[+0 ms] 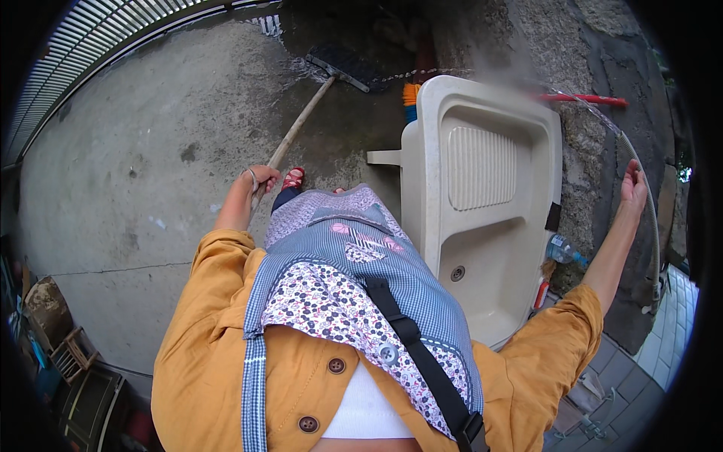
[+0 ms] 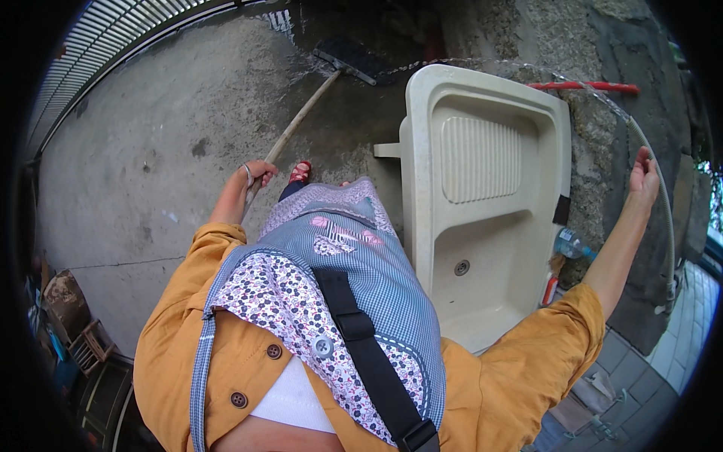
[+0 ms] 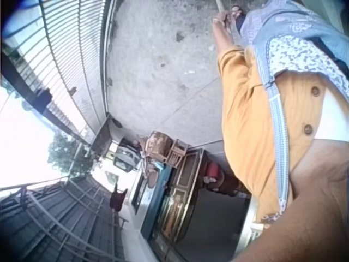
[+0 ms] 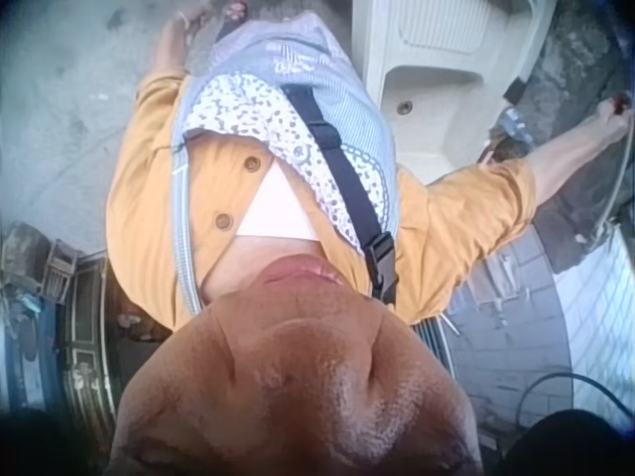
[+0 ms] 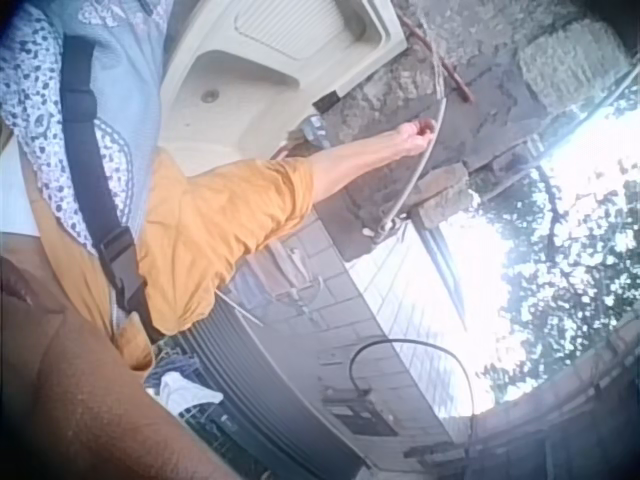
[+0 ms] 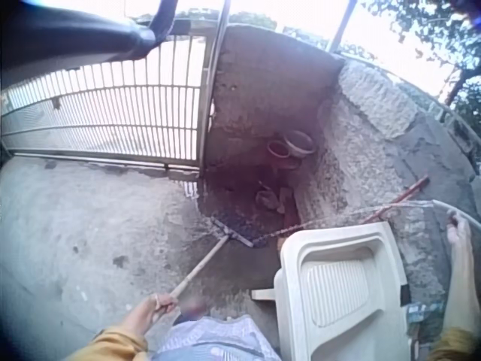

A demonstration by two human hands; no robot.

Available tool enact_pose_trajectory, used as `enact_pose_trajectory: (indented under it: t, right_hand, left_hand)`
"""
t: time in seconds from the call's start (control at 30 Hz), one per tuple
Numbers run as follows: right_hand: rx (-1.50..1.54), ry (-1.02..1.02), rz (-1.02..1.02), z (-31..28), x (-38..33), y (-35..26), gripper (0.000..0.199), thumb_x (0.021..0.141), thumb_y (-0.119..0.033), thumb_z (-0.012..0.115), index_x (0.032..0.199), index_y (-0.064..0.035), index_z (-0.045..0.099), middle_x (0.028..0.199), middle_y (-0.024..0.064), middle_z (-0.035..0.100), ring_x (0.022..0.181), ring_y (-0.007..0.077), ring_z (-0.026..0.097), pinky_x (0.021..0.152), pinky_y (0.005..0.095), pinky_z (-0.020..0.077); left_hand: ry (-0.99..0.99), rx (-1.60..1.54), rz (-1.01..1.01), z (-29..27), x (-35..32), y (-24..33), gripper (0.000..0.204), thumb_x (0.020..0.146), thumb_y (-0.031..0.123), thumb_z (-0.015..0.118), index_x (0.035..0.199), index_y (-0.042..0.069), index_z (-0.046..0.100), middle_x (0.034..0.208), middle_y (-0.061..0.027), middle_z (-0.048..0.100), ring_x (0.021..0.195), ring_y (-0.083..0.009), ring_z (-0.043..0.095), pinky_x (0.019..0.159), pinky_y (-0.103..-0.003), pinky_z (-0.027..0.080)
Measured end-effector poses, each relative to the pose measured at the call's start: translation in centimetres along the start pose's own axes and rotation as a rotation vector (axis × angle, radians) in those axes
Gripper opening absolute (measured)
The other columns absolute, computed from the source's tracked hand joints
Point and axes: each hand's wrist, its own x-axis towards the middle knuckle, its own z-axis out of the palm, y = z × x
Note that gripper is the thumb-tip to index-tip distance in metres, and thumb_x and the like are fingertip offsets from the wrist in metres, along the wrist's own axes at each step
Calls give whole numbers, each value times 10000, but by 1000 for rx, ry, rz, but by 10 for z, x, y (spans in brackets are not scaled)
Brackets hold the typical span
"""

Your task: The person uses a hose to wet a concrete floor and a utility sink area, then uses a squeegee to push water across the floor. The person moves from an outdoor covered area into an indoor tiled room, continuing to squeegee the floor to clear water.

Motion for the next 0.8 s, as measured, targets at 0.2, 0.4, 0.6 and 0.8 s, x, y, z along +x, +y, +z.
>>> enact_pose_trajectory:
  t: [0.2, 0.4, 0.6, 0.8]
  right_hand:
    - [-32, 18, -15, 1, -1, 2, 175, 864, -35, 379, 852, 119, 461, 887, 222, 513, 852, 324, 541, 825, 410, 474]
    - [-15, 14, 2, 5, -6, 1, 178, 866, -36, 373, 869, 117, 465, 896, 220, 512, 862, 321, 537, 822, 403, 475]
    - [-58, -1, -10, -2, -2, 1, 171, 865, -34, 372, 873, 107, 468, 905, 219, 508, 860, 318, 536, 825, 403, 471]
    - [-51, -7, -16, -1, 1, 3, 172, 866, -32, 365, 873, 110, 462, 922, 220, 504, 874, 317, 535, 831, 407, 466]
  left_hand:
    - [0, -19, -9, 0, 1, -1, 216, 727, 85, 564, 553, 96, 438, 475, 29, 437, 370, -56, 398, 344, -203, 357]
    - [-32, -7, -11, 0, 0, 0, 231, 734, 100, 556, 542, 98, 428, 462, 28, 429, 361, -63, 393, 345, -203, 350]
    - [-13, -16, 40, 5, -18, -1, 226, 723, 91, 569, 540, 92, 436, 462, 14, 427, 361, -72, 395, 341, -212, 350]
    - [35, 35, 151, -1, -48, 5, 156, 697, 67, 594, 585, 66, 486, 480, 12, 435, 373, -65, 413, 331, -223, 357]
